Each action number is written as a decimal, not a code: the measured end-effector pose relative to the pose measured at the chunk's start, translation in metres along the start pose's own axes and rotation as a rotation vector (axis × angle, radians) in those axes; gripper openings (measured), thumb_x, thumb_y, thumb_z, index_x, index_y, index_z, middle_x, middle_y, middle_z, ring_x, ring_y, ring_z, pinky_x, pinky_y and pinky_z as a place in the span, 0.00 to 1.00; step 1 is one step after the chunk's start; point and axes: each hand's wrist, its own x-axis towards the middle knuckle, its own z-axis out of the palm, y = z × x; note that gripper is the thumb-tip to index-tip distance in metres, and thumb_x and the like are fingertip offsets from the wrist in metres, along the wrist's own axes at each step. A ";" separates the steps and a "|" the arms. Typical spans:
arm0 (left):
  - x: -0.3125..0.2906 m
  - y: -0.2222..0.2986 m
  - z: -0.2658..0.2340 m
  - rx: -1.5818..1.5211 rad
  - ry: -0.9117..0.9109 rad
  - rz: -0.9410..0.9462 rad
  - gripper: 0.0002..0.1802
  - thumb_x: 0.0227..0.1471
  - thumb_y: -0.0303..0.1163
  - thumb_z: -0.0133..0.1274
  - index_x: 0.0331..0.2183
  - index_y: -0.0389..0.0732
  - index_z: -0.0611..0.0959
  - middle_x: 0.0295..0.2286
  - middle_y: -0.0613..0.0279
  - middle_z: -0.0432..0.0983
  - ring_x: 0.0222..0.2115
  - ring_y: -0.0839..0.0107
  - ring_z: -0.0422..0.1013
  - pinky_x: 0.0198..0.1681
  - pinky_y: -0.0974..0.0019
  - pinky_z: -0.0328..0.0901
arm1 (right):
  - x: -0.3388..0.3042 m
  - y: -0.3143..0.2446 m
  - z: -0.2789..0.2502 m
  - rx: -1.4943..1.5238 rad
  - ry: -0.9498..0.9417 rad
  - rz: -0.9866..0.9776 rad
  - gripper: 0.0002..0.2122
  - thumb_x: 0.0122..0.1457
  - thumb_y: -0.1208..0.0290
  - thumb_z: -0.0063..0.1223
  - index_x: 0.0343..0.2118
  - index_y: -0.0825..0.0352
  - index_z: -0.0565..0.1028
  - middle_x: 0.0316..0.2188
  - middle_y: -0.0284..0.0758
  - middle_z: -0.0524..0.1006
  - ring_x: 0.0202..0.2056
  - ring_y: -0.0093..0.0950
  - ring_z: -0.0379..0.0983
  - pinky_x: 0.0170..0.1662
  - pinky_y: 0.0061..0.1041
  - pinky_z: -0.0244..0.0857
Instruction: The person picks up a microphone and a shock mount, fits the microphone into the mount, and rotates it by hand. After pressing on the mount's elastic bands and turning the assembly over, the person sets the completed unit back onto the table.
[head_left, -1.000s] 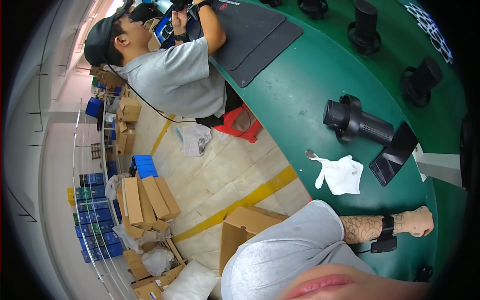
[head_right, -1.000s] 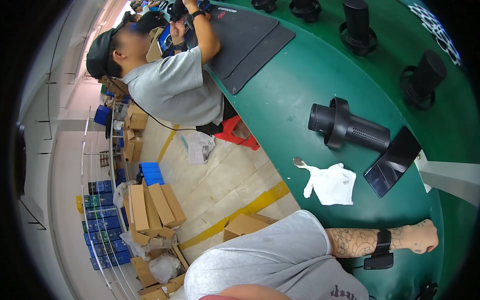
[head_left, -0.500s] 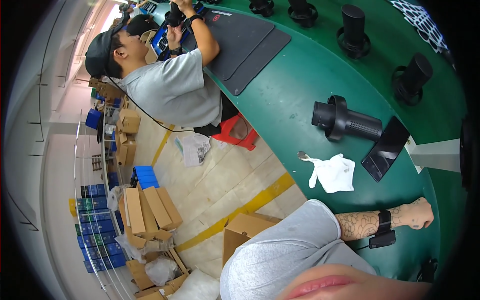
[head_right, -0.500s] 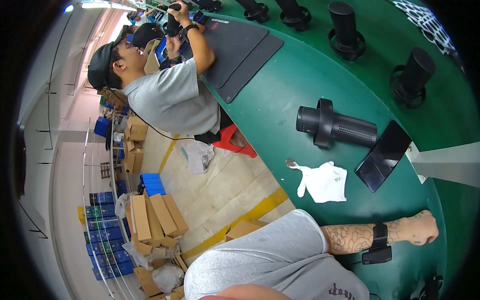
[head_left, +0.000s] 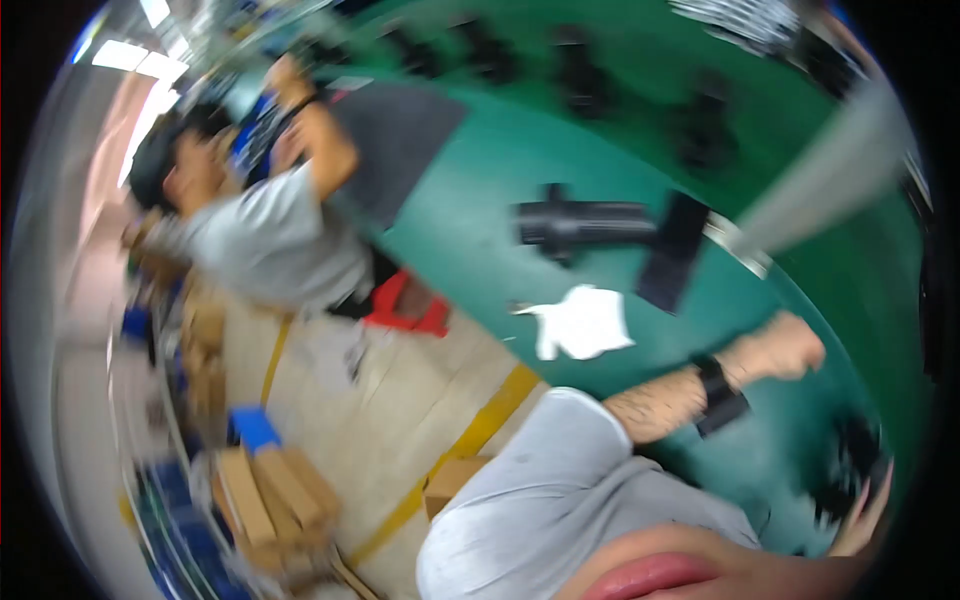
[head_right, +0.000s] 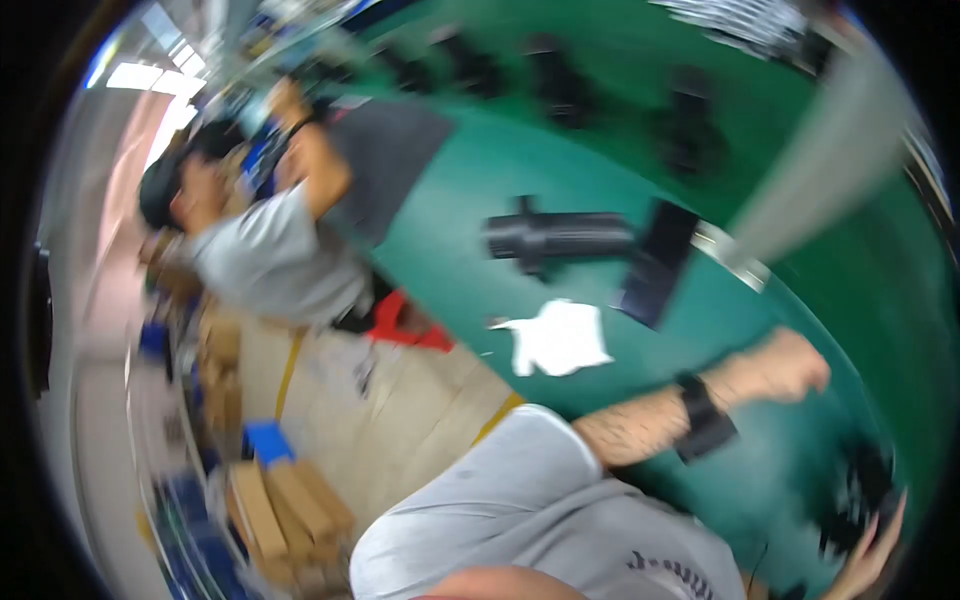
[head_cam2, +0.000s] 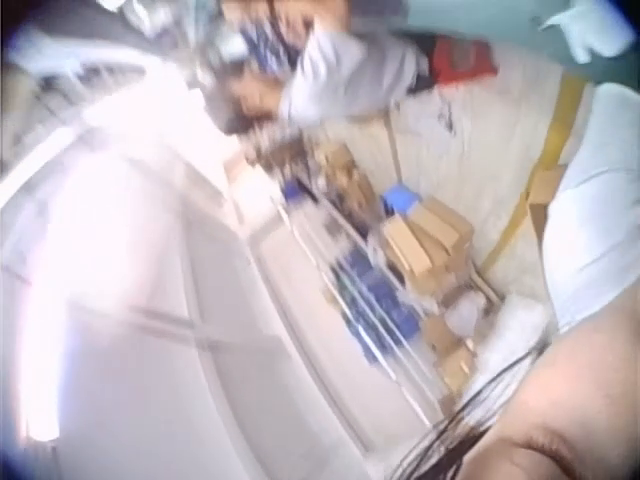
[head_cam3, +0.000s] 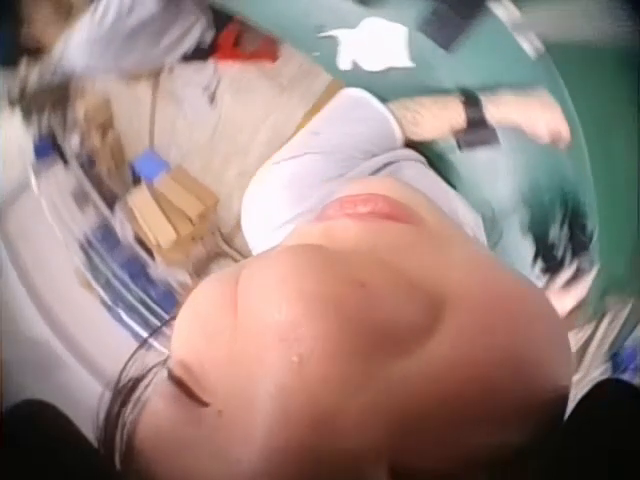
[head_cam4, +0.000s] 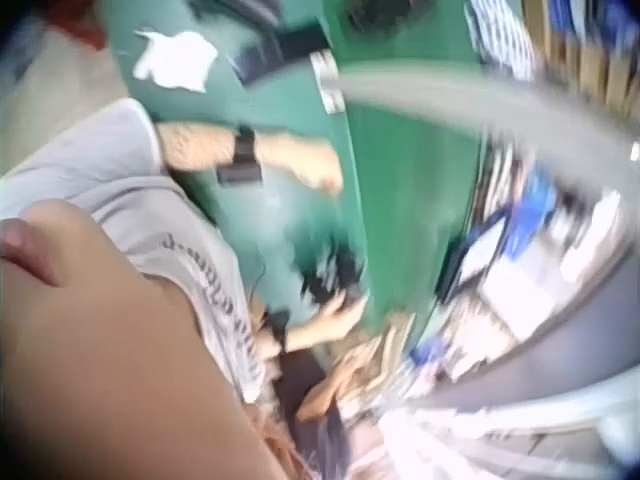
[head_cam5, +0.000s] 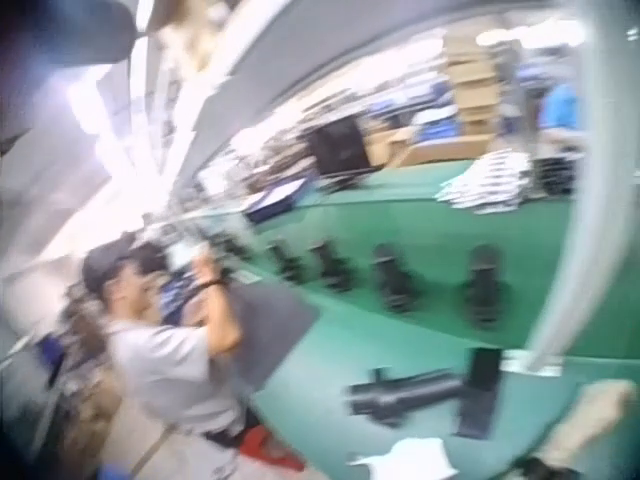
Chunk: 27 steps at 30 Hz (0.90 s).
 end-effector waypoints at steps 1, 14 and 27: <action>0.001 0.003 -0.011 0.102 -0.068 0.015 0.14 0.36 0.28 0.52 0.30 0.50 0.85 0.28 0.59 0.80 0.32 0.57 0.75 0.35 0.57 0.69 | -0.001 -0.005 -0.002 0.153 -0.040 0.073 0.20 0.62 0.77 0.44 0.57 0.70 0.64 0.57 0.42 0.66 0.56 0.35 0.63 0.59 0.27 0.54; 0.000 0.046 0.063 -0.077 -0.086 0.002 0.25 0.47 0.16 0.44 0.50 0.36 0.71 0.46 0.54 0.69 0.46 0.66 0.69 0.44 0.68 0.67 | 0.010 -0.009 0.007 0.160 0.162 0.211 0.24 0.54 0.51 0.51 0.53 0.53 0.70 0.22 0.39 0.75 0.28 0.37 0.74 0.32 0.34 0.66; 0.077 0.050 0.190 -0.053 0.005 -0.001 0.45 0.42 0.42 0.66 0.56 0.34 0.64 0.46 0.44 0.64 0.45 0.56 0.67 0.45 0.61 0.66 | 0.001 0.031 0.017 0.403 0.632 0.187 0.13 0.52 0.61 0.56 0.38 0.61 0.78 0.19 0.32 0.74 0.20 0.27 0.71 0.25 0.26 0.66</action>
